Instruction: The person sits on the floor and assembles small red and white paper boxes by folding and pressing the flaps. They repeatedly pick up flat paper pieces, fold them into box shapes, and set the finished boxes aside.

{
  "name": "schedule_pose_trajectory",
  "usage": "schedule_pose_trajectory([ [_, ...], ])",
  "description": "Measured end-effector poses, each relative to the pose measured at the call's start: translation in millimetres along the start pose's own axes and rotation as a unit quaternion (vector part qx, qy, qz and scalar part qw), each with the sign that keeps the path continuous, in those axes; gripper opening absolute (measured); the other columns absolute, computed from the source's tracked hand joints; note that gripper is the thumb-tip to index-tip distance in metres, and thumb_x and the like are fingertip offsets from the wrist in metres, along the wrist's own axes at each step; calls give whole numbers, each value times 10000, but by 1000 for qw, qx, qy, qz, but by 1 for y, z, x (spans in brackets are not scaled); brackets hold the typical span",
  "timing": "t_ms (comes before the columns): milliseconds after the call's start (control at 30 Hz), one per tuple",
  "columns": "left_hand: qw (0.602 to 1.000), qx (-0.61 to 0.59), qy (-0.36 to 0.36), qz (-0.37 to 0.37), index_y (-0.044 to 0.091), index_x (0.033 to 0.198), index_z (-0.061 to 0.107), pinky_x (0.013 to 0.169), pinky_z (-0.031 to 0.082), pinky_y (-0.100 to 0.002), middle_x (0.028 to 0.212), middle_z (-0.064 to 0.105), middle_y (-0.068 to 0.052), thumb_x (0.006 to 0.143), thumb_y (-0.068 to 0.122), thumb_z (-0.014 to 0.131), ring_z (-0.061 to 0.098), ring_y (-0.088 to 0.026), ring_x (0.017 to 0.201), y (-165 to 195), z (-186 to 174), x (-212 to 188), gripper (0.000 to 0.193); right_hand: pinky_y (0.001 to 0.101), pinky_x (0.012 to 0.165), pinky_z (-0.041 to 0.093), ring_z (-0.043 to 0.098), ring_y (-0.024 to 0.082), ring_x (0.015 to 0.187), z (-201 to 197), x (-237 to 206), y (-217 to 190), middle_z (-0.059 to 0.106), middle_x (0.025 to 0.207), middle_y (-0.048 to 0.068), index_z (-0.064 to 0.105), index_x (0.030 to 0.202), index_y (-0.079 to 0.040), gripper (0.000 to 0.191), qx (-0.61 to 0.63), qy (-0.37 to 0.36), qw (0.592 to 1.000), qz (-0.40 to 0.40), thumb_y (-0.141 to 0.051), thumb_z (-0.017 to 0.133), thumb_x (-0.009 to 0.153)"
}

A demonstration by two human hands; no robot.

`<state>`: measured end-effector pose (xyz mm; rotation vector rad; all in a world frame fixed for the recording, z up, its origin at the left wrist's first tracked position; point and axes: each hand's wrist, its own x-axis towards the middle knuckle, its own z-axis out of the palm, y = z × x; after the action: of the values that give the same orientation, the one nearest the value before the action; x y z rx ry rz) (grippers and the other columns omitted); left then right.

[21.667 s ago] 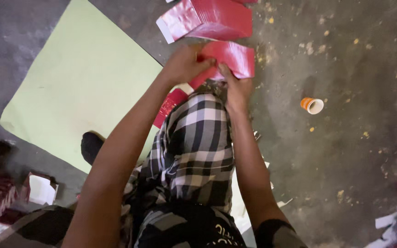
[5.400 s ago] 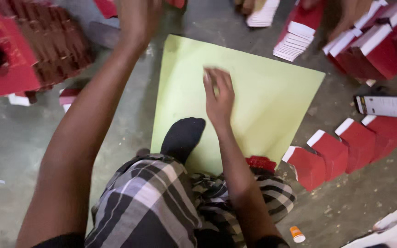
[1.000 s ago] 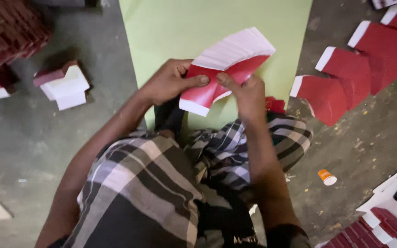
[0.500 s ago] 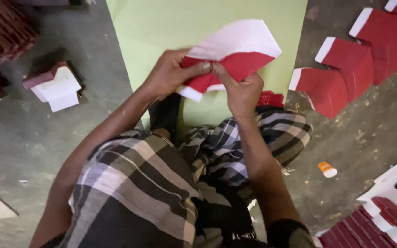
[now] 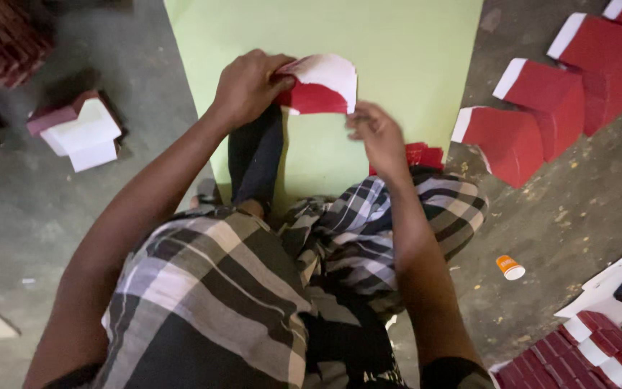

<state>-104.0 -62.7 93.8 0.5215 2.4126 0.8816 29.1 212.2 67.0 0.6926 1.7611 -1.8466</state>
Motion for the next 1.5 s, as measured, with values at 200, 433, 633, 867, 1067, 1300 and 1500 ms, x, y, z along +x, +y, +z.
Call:
schedule_pose_trajectory([
  [200, 1000, 3, 22, 17, 146, 1284, 723, 804, 530, -490, 983, 716, -158, 978, 311, 733, 684, -343, 922, -16, 11, -4, 348, 285, 831, 601, 667, 122, 997, 4, 12, -3, 663, 1099, 33, 627, 1272, -46, 308, -56, 34, 997, -45, 20, 451, 1028],
  [433, 1000, 9, -17, -10, 165, 1285, 740, 844, 534, -484, 1037, 728, -159, 1000, 318, 719, 686, -350, 980, 3, -8, 0, 324, 267, 793, 585, 652, 101, 971, 5, 12, -6, 675, 1074, 14, 644, 1198, -52, 268, -63, 58, 995, -59, 3, 433, 1043],
  [633, 960, 88, -258, -61, 175, 1326, 698, 973, 541, -428, 1233, 737, -125, 734, 504, 872, 704, -307, 1126, 19, -32, 21, 699, 269, 754, 578, 652, 98, 892, 8, 12, -14, 675, 1037, 20, 644, 1212, -64, 210, -55, 71, 994, -67, -103, 494, 1071],
  [867, 984, 17, 37, 176, 84, 1402, 649, 1089, 451, -446, 1385, 677, -127, 786, 284, 868, 600, -317, 1301, 17, -9, -62, 684, 262, 801, 596, 709, 98, 953, 17, 17, -30, 748, 1050, 24, 673, 1187, -56, 272, -39, 61, 993, -95, -265, 514, 1118],
  [1067, 975, 98, 87, 178, 133, 1438, 605, 1180, 391, -478, 1463, 606, -70, 898, 332, 836, 551, -266, 1387, 12, 8, -68, 620, 262, 748, 560, 700, 124, 812, 23, 22, -43, 728, 885, 57, 711, 1061, -21, 282, -397, 123, 901, -128, -289, 725, 974],
  [1300, 975, 143, 79, 152, 158, 1524, 519, 1153, 349, -458, 1558, 540, -89, 882, 427, 775, 463, -293, 1437, 8, 21, -76, 742, 243, 750, 586, 709, 77, 839, 25, 28, -49, 757, 960, -10, 714, 1130, -30, 225, -83, 62, 987, -120, -225, 645, 1041],
  [1500, 974, 144, 81, 155, 131, 1582, 498, 1223, 334, -445, 1607, 507, -48, 989, 445, 740, 446, -241, 1488, 12, 23, -77, 714, 253, 758, 564, 676, 89, 863, 24, 26, -51, 742, 984, 41, 705, 1145, -6, 231, -175, 66, 972, -139, -194, 744, 1017],
])
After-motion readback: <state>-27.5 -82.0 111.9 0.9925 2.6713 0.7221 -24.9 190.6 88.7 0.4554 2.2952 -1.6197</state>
